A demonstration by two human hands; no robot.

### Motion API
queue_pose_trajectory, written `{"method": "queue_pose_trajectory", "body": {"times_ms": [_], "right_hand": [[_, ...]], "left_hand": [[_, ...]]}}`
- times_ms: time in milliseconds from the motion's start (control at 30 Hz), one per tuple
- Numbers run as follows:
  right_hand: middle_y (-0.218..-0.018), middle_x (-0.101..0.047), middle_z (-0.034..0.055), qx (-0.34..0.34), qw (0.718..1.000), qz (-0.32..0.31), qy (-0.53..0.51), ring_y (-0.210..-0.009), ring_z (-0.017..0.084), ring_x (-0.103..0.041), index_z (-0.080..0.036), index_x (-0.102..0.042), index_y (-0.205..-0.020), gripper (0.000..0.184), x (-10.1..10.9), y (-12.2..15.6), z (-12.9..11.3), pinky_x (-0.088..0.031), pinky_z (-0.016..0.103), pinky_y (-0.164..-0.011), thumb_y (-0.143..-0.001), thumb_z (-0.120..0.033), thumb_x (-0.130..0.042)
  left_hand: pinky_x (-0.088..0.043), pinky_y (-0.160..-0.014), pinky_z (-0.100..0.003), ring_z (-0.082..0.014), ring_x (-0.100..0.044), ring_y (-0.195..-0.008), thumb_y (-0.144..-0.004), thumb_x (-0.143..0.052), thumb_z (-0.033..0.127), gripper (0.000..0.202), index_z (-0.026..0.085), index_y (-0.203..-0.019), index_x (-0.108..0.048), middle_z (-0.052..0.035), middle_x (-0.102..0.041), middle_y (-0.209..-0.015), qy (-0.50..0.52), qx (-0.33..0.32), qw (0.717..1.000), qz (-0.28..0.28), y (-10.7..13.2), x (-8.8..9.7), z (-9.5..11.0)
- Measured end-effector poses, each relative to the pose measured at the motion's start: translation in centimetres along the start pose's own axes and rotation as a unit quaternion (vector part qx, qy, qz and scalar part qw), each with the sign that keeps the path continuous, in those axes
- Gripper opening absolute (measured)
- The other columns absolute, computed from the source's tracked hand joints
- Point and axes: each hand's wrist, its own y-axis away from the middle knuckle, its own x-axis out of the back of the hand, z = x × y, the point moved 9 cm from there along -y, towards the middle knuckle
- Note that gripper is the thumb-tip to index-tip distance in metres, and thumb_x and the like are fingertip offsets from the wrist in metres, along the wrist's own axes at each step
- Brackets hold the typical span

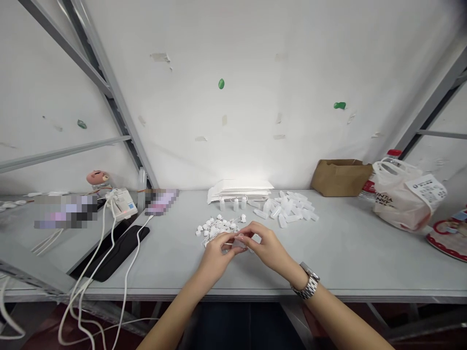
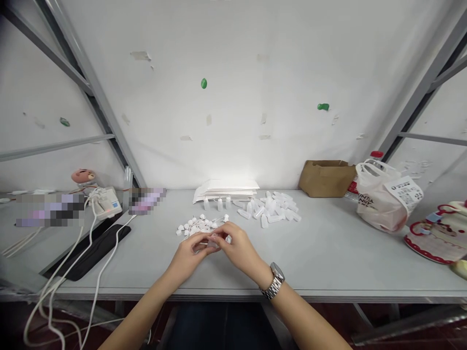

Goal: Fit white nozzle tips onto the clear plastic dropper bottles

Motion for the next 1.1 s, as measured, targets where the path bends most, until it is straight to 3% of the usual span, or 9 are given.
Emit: {"method": "queue_pose_trajectory", "body": {"times_ms": [67,167,233,400,600,900,1000,1100], "right_hand": [[-0.083,-0.063,0.0025,-0.010,1.000,0.018,0.002,-0.078,0.015,-0.060,-0.020,-0.062,-0.095,0.016,0.3,-0.1,0.5,-0.048,0.027,-0.071,-0.088,-0.030,-0.051],[-0.093,-0.062,0.0056,-0.031,0.988,0.013,0.150,-0.087,0.017,-0.058,-0.019,-0.059,-0.103,0.018,0.2,-0.2,1.7,-0.046,0.030,-0.079,-0.089,-0.023,-0.050],[-0.094,-0.061,0.0090,-0.049,0.963,-0.014,0.264,-0.090,0.022,-0.056,-0.016,-0.063,-0.096,0.014,-0.5,0.2,3.0,-0.044,0.035,-0.080,-0.085,-0.016,-0.054],[-0.096,-0.059,0.0131,-0.057,0.941,-0.037,0.332,-0.091,0.029,-0.052,-0.014,-0.065,-0.086,0.011,-1.5,1.6,4.6,-0.039,0.040,-0.078,-0.076,-0.011,-0.063],[-0.091,-0.060,0.0138,-0.070,0.927,-0.026,0.368,-0.088,0.028,-0.050,-0.013,-0.064,-0.078,0.011,-1.1,1.6,5.7,-0.036,0.039,-0.075,-0.079,-0.007,-0.054],[-0.085,-0.061,0.0087,-0.054,0.945,0.031,0.323,-0.084,0.024,-0.052,-0.017,-0.057,-0.072,0.017,0.6,1.0,5.9,-0.036,0.037,-0.074,-0.085,-0.012,-0.047],[-0.084,-0.060,0.0077,-0.046,0.953,0.060,0.293,-0.085,0.024,-0.054,-0.018,-0.055,-0.073,0.014,2.0,0.4,5.5,-0.037,0.039,-0.077,-0.086,-0.017,-0.049],[-0.083,-0.059,0.0062,-0.036,0.960,0.083,0.264,-0.085,0.022,-0.054,-0.019,-0.053,-0.076,0.010,3.3,0.2,4.6,-0.039,0.039,-0.080,-0.086,-0.020,-0.050]], "left_hand": [[-0.054,-0.077,-0.033,-0.0198,-0.063,-0.085,-0.067,-0.068,0.025,0.018,0.020,-0.085,-0.069,-0.0038,-0.067,-0.090,0.002,0.001,1.000,0.012,-0.3,0.5,-0.2],[-0.053,-0.079,-0.034,-0.0199,-0.064,-0.085,-0.067,-0.068,0.030,0.022,0.018,-0.086,-0.067,-0.0043,-0.066,-0.091,0.006,0.005,0.999,0.050,-0.7,2.1,-0.5],[-0.050,-0.084,-0.035,-0.0202,-0.063,-0.088,-0.066,-0.069,0.032,0.024,0.017,-0.085,-0.065,-0.0047,-0.065,-0.093,0.011,0.007,0.997,0.075,-0.9,3.4,-0.4],[-0.048,-0.089,-0.036,-0.0233,-0.063,-0.096,-0.066,-0.069,0.037,0.032,0.015,-0.089,-0.063,-0.0083,-0.069,-0.095,0.038,0.016,0.995,0.089,-1.0,5.2,0.5],[-0.049,-0.088,-0.036,-0.0241,-0.065,-0.094,-0.066,-0.069,0.037,0.032,0.014,-0.089,-0.064,-0.0097,-0.071,-0.096,0.057,0.020,0.995,0.078,-0.8,5.3,1.2],[-0.047,-0.090,-0.037,-0.0249,-0.064,-0.097,-0.067,-0.071,0.039,0.036,0.014,-0.092,-0.064,-0.0095,-0.072,-0.097,0.069,0.040,0.995,0.064,-0.9,5.1,0.9],[-0.047,-0.091,-0.039,-0.0261,-0.064,-0.098,-0.064,-0.073,0.041,0.039,0.014,-0.091,-0.065,-0.0104,-0.072,-0.097,0.092,0.062,0.993,0.036,-0.9,4.4,0.4],[-0.048,-0.089,-0.040,-0.0259,-0.066,-0.093,-0.065,-0.073,0.041,0.038,0.013,-0.090,-0.067,-0.0115,-0.073,-0.096,0.131,0.090,0.987,-0.026,-0.7,2.4,-0.2]]}}
